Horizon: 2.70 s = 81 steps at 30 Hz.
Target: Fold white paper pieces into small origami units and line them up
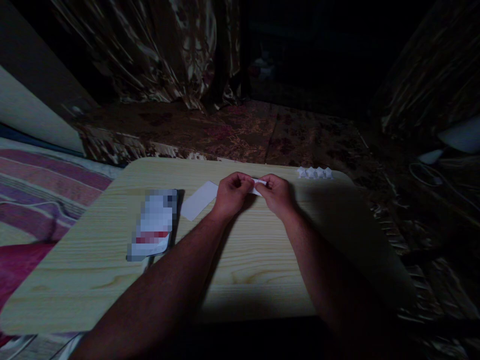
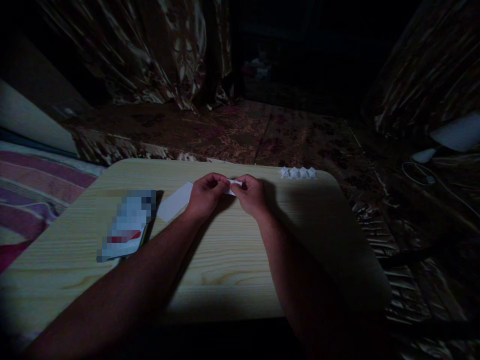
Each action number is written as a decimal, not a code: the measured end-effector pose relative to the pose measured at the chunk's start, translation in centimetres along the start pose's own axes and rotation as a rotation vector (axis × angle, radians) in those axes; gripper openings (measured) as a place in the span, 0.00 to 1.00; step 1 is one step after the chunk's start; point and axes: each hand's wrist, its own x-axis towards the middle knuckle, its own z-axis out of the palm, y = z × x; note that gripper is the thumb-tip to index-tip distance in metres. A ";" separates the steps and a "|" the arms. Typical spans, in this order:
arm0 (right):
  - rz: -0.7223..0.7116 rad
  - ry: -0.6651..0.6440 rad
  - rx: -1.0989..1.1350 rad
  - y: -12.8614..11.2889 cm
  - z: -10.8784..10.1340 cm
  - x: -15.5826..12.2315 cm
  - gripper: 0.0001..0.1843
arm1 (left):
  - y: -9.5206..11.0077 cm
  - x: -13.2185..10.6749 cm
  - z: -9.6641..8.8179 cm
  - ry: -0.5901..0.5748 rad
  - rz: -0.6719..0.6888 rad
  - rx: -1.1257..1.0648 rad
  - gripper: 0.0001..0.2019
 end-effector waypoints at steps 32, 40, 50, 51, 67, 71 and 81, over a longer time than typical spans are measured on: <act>0.003 0.007 0.042 -0.2 -0.1 -0.1 0.08 | 0.3 -0.1 0.2 -0.023 -0.043 -0.022 0.07; 0.040 -0.019 0.127 -0.9 -0.2 -0.2 0.10 | 0.3 0.0 0.2 0.009 -0.064 -0.066 0.09; 0.106 -0.052 -0.001 -1.0 0.2 -0.4 0.07 | 0.3 0.1 0.2 0.041 -0.071 -0.117 0.08; 0.101 -0.053 -0.007 -1.0 0.2 -0.4 0.06 | 0.3 0.1 0.3 0.039 -0.073 -0.113 0.09; 0.078 -0.060 0.051 -0.9 0.5 -0.4 0.06 | 0.4 0.1 0.2 0.021 -0.083 -0.139 0.08; 0.061 -0.052 0.030 -1.1 0.2 -0.4 0.05 | 0.4 0.0 0.2 0.020 -0.070 -0.098 0.07; 0.076 -0.063 0.009 -1.2 0.0 -0.5 0.04 | 0.6 -0.2 0.2 -0.034 -0.047 -0.046 0.08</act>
